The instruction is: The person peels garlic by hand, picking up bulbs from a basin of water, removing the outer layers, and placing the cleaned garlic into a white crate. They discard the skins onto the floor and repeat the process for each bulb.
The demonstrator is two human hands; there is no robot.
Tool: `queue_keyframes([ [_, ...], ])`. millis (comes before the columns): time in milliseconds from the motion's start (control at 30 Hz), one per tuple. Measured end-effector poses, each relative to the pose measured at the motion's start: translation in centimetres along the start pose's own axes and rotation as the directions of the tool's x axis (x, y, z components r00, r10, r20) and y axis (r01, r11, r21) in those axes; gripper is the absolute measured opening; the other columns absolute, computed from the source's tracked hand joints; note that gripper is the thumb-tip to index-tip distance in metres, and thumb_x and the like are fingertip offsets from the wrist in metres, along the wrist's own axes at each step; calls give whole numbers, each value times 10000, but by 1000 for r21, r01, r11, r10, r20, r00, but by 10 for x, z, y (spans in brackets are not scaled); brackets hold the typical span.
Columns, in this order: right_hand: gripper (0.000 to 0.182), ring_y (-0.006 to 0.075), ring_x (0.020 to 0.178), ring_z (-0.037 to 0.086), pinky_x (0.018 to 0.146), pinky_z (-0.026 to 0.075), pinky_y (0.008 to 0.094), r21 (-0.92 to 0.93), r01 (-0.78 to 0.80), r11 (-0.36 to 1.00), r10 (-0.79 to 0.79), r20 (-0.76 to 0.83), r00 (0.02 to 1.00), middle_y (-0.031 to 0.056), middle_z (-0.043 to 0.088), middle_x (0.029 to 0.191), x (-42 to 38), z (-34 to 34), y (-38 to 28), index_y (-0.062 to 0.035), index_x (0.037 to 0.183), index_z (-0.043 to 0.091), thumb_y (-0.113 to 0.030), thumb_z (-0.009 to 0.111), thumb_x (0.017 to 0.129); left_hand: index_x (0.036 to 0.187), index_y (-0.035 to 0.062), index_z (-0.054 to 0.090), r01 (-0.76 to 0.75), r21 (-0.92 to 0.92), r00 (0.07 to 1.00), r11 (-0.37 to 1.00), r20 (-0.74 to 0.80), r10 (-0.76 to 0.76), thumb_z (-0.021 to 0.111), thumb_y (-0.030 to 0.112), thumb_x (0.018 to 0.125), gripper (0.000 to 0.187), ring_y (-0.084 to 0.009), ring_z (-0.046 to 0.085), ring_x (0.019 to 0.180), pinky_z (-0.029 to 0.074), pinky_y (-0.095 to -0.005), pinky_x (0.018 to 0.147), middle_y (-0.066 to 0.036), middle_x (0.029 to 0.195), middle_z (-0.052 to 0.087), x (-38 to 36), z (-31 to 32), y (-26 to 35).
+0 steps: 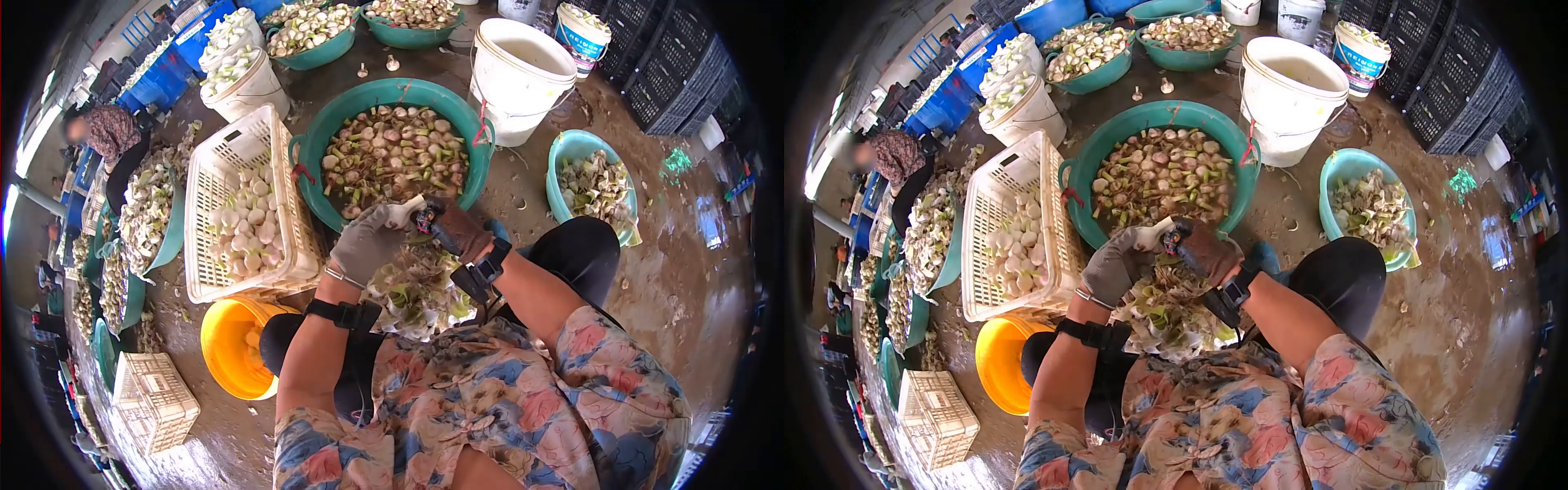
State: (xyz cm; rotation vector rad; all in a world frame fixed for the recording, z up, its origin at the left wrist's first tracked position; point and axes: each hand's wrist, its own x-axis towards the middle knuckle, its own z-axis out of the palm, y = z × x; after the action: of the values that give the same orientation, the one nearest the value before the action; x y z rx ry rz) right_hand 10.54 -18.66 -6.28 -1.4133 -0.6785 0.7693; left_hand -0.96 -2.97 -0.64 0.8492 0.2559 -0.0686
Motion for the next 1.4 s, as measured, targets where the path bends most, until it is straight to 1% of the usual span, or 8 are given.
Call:
queue_keyframes([
  [367,266,158,811,609,688,515,291,532,-83,843,186,-142,972,67,610,956,-15,23,-37,13,1089,551,-138,560,870,1031,29,551,101,403,961,910,-274,15,491,276,911,281,-183,620,764,491,-289,660,-56,774,610,1,17,19],
  [467,162,162,746,620,628,545,317,329,-105,938,174,-188,967,66,616,872,-10,29,-41,-9,1017,571,-71,514,878,1039,29,534,-175,984,716,-38,153,681,555,234,868,267,-187,617,773,473,-316,620,-75,792,608,11,12,0],
  [600,160,181,698,613,632,544,317,509,-36,860,106,-108,989,65,618,863,-12,30,-33,-19,1009,574,-36,506,865,1101,3,510,-165,783,928,600,-83,363,556,190,883,291,-147,596,782,488,-247,676,-47,935,588,12,11,-5],
  [733,149,264,690,600,598,490,363,-279,137,951,-172,-107,979,156,600,778,-1,10,0,-11,949,559,-94,555,825,1079,-3,504,-80,186,979,979,-168,112,479,136,919,214,-203,594,913,521,-316,764,-97,1006,577,5,18,4],
  [1067,236,369,802,591,685,451,446,-772,120,625,304,382,873,206,621,859,-25,38,23,-76,938,606,-171,570,725,1065,8,540,-327,142,939,935,-65,338,450,161,923,228,-215,570,947,470,-314,806,-117,1035,588,-25,-7,50],
  [1167,376,369,815,593,686,460,432,-813,88,576,341,337,878,194,624,900,-18,34,33,-113,1058,595,-147,559,686,1049,3,563,-115,977,716,177,-43,697,436,167,923,243,-182,589,893,475,-276,780,-100,970,612,-84,-35,104],
  [1200,397,367,819,594,689,461,434,-803,91,589,336,346,876,194,624,901,-15,36,32,-120,1082,590,-154,565,687,1041,8,577,-326,685,682,651,-306,664,451,148,902,234,-163,590,857,475,-263,769,-86,954,615,-104,-42,121],
  [1400,388,356,784,593,673,441,463,-742,43,669,240,269,933,206,616,863,12,31,36,-80,1053,598,-286,623,725,1110,-38,526,147,851,433,504,-513,741,560,50,849,278,-130,532,933,438,-251,812,-71,1025,574,-229,-150,149],
])
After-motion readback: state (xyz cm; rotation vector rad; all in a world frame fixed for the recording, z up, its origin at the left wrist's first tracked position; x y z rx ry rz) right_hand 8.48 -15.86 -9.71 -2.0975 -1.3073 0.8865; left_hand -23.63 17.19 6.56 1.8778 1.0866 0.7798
